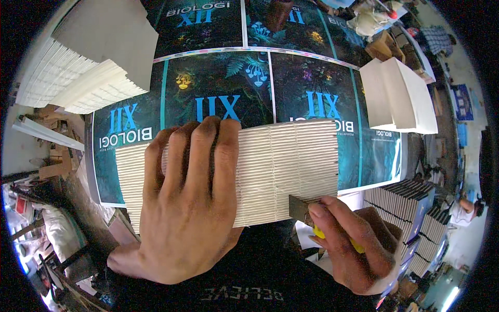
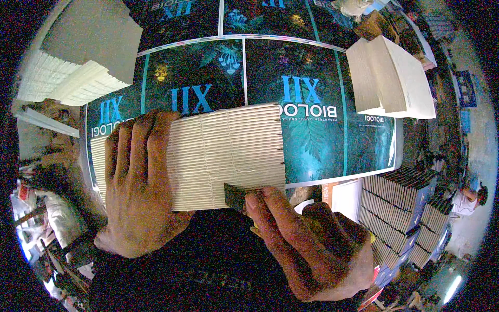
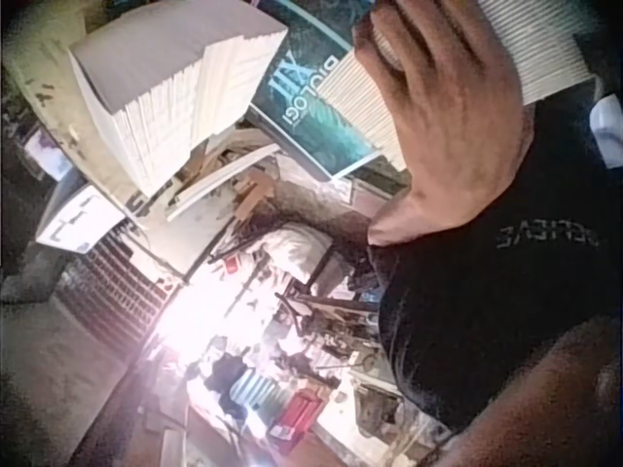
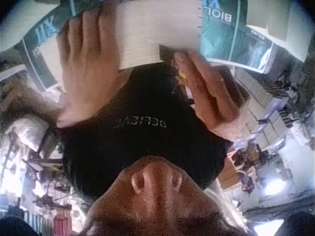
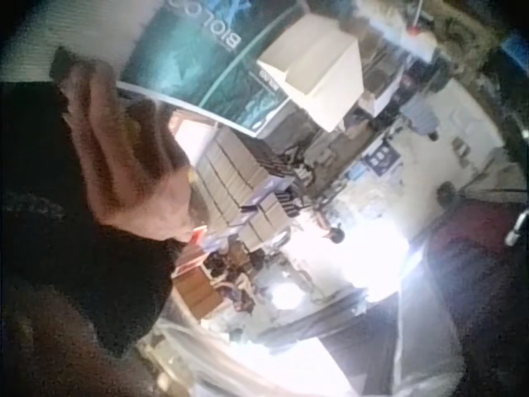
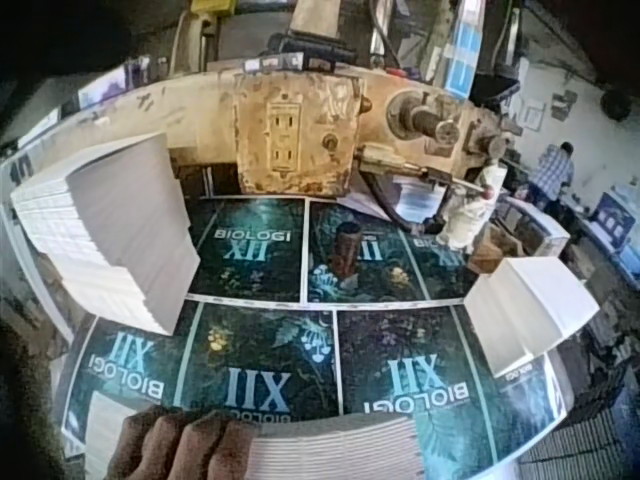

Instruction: The person cuts along the spine of paper signatures using a utility knife and separates the folded booklets by hand.

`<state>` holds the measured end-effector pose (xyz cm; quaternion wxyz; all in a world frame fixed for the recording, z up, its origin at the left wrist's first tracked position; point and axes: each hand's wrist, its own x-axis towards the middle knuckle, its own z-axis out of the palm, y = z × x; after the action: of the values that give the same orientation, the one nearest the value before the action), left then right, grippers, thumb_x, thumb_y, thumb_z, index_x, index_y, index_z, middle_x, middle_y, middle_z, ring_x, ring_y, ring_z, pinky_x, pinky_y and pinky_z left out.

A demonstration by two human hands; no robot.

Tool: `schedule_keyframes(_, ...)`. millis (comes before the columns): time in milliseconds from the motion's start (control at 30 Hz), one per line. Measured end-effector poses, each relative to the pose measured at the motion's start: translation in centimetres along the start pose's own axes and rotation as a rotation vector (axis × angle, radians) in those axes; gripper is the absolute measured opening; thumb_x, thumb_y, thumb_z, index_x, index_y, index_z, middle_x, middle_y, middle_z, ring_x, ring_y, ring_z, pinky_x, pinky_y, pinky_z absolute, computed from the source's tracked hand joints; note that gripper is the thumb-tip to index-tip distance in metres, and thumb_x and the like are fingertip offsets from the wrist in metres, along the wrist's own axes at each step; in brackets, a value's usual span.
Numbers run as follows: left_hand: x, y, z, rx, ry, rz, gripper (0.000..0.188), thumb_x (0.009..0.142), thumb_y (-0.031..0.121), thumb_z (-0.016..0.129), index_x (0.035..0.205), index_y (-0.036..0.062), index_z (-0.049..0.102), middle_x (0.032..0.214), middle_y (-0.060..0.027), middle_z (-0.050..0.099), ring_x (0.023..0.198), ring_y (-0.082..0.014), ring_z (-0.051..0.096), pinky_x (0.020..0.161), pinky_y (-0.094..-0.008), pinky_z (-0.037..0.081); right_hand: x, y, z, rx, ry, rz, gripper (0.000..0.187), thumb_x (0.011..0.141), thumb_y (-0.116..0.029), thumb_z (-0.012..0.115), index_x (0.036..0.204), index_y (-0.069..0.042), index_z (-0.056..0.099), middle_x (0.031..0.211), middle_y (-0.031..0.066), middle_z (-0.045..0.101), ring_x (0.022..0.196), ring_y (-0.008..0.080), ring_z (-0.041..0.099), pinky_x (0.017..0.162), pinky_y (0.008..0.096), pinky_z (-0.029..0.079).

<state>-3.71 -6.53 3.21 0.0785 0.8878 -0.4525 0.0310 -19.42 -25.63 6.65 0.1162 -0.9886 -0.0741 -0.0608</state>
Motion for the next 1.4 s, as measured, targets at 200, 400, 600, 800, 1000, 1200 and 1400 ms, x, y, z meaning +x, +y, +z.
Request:
schedule_keyframes(200, 0.3, 0.2, 0.2, -0.029, 0.021, 0.001, 0.099, 0.060, 0.032, 0.084, 0.143, -0.0027, 0.043, 0.134, -0.0240, 0.052, 0.123, -0.0454, 0.050, 0.110, -0.0555, 0.038, 0.2, 1.2, 0.7, -0.307, 0.070, -0.244, 0.032, 0.087, -0.009, 0.070, 0.117, -0.006, 0.078, 0.124, 0.0156, 0.072, 0.063, 0.0095, 0.062, 0.051, 0.0226, 0.048)
schedule_keyframes(400, 0.4, 0.1, 0.0, -0.033, 0.017, 0.014, 0.097, 0.062, 0.029, 0.083, 0.143, -0.0036, 0.042, 0.133, -0.0245, 0.050, 0.123, -0.0455, 0.050, 0.112, -0.0560, 0.036, -0.1, 0.5, 1.5, -0.438, 0.263, -0.095, 0.027, 0.086, -0.009, 0.069, 0.110, -0.005, 0.080, 0.118, 0.0166, 0.074, 0.068, 0.0123, 0.064, 0.054, 0.0251, 0.050)
schedule_keyframes(600, 0.0, 0.1, 0.0, -0.013, -0.043, -0.009, 0.101, 0.059, 0.028, 0.084, 0.144, -0.0039, 0.041, 0.136, -0.0246, 0.048, 0.126, -0.0460, 0.047, 0.113, -0.0559, 0.036, 0.5, 0.4, -0.3, -0.226, 0.188, 0.176, 0.055, 0.071, -0.008, 0.086, 0.125, -0.006, 0.073, 0.114, 0.0146, 0.074, 0.082, 0.0221, 0.072, 0.060, 0.0290, 0.057)
schedule_keyframes(800, -0.1, 0.3, -0.5, 0.009, -0.061, -0.018, 0.099, 0.061, 0.031, 0.084, 0.144, -0.0028, 0.042, 0.136, -0.0235, 0.049, 0.127, -0.0446, 0.048, 0.113, -0.0553, 0.036, 2.0, 0.6, -1.5, 0.028, -0.025, 0.024, 0.058, 0.074, 0.000, 0.082, 0.130, -0.001, 0.067, 0.129, 0.0182, 0.066, 0.094, 0.0259, 0.071, 0.075, 0.0324, 0.060)
schedule_keyframes(1000, -0.2, 0.2, 0.6, 0.053, 0.005, -0.021, 0.092, 0.068, 0.033, 0.080, 0.144, -0.0021, 0.042, 0.132, -0.0224, 0.052, 0.122, -0.0429, 0.052, 0.109, -0.0554, 0.039, 2.5, 1.2, -0.3, -0.008, -0.012, -0.032, 0.054, 0.075, -0.007, 0.082, 0.128, -0.004, 0.071, 0.131, 0.0127, 0.067, 0.081, 0.0205, 0.070, 0.066, 0.0298, 0.059)
schedule_keyframes(1200, -0.1, 0.2, 0.4, 0.022, -0.001, -0.022, 0.090, 0.069, 0.032, 0.079, 0.144, -0.0020, 0.042, 0.131, -0.0219, 0.052, 0.121, -0.0426, 0.052, 0.109, -0.0550, 0.039, 2.5, 1.1, -0.4, -0.027, 0.009, -0.031, 0.048, 0.078, -0.011, 0.079, 0.126, -0.007, 0.073, 0.130, 0.0084, 0.068, 0.074, 0.0160, 0.069, 0.061, 0.0293, 0.057)
schedule_keyframes(1400, 0.0, 0.3, 0.7, 0.032, 0.006, -0.009, 0.090, 0.069, 0.034, 0.079, 0.144, -0.0021, 0.043, 0.133, -0.0223, 0.052, 0.122, -0.0436, 0.051, 0.110, -0.0549, 0.038, 3.2, 0.9, -2.0, -0.037, -0.163, -0.069, 0.054, 0.078, -0.004, 0.080, 0.128, 0.009, 0.064, 0.124, 0.0224, 0.067, 0.100, 0.0264, 0.073, 0.078, 0.0314, 0.063)
